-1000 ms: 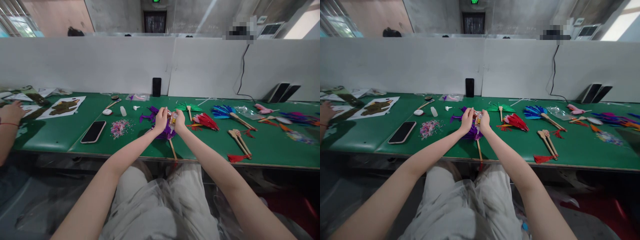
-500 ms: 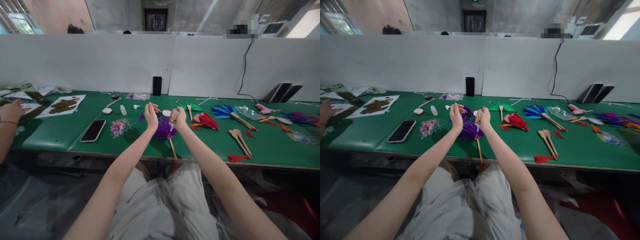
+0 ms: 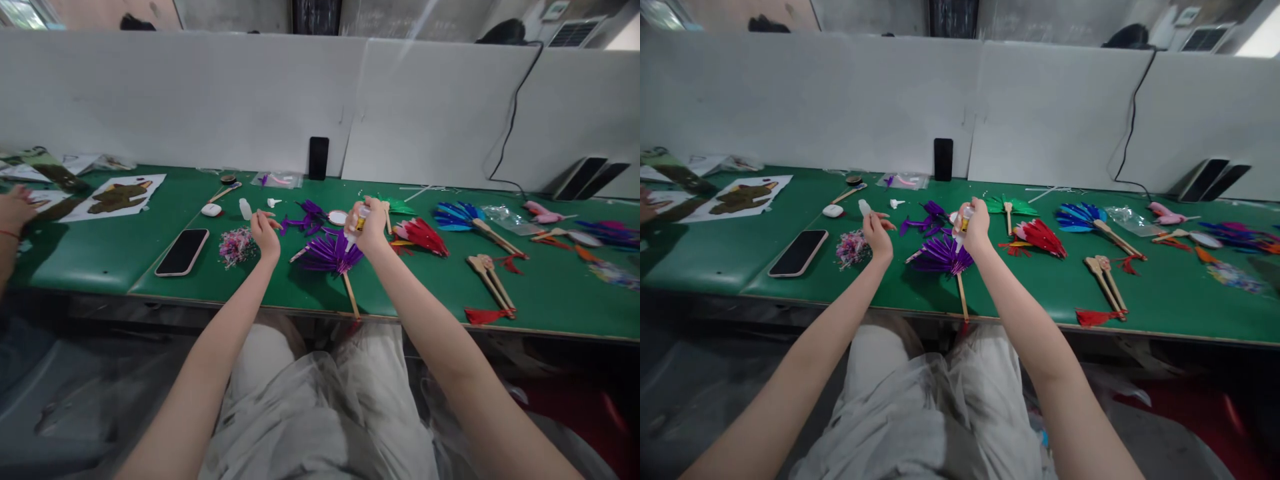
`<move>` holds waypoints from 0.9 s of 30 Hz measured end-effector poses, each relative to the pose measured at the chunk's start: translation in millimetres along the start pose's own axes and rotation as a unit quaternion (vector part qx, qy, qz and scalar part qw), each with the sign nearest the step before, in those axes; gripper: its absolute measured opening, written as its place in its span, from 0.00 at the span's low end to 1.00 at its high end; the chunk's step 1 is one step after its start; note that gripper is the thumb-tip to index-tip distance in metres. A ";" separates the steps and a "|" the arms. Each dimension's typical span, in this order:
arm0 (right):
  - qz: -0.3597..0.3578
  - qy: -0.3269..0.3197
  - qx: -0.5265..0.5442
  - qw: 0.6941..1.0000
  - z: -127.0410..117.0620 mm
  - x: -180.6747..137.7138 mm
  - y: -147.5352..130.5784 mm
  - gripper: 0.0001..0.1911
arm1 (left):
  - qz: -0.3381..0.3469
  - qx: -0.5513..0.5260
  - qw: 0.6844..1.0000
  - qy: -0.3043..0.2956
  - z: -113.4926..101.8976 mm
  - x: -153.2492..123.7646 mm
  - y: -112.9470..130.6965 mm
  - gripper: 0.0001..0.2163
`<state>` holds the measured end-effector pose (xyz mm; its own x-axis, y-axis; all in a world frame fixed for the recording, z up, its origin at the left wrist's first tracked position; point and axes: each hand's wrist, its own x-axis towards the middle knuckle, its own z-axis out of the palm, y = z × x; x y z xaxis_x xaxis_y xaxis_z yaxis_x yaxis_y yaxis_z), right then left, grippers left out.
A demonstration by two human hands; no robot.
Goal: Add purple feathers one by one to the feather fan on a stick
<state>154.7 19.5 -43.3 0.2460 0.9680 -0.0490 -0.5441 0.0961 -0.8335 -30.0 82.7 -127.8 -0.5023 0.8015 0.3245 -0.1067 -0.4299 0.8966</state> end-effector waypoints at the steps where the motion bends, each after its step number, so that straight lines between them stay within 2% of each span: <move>1: -0.001 -0.002 -0.002 1.000 0.6 -0.7 -0.5 0.26 | -0.007 0.001 1.000 0.001 -4.2 0.0 -2.5 0.14; 6: -0.005 -0.011 -0.007 1.000 0.8 -5.2 -4.0 0.27 | -0.039 0.001 0.999 -0.013 -14.5 -5.7 -5.2 0.14; 12: 0.003 -0.032 -0.017 0.999 -2.1 -9.0 -1.3 0.27 | -0.067 -0.008 0.997 -0.033 -13.6 -10.0 2.6 0.15; 18: 0.007 -0.024 -0.029 0.999 -6.8 -5.0 6.8 0.28 | -0.089 -0.020 0.995 -0.044 -14.4 -12.7 7.1 0.15; 27: -0.006 -0.025 -0.034 0.999 6.4 7.4 7.5 0.27 | -0.106 -0.032 0.993 -0.051 -15.3 -11.9 8.3 0.16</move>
<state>147.3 28.9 -46.4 0.2116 0.9773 -0.0125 -0.4845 0.0938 -0.8698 -38.1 63.3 -128.9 -0.3742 0.9132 0.1615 -0.2569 -0.2695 0.9281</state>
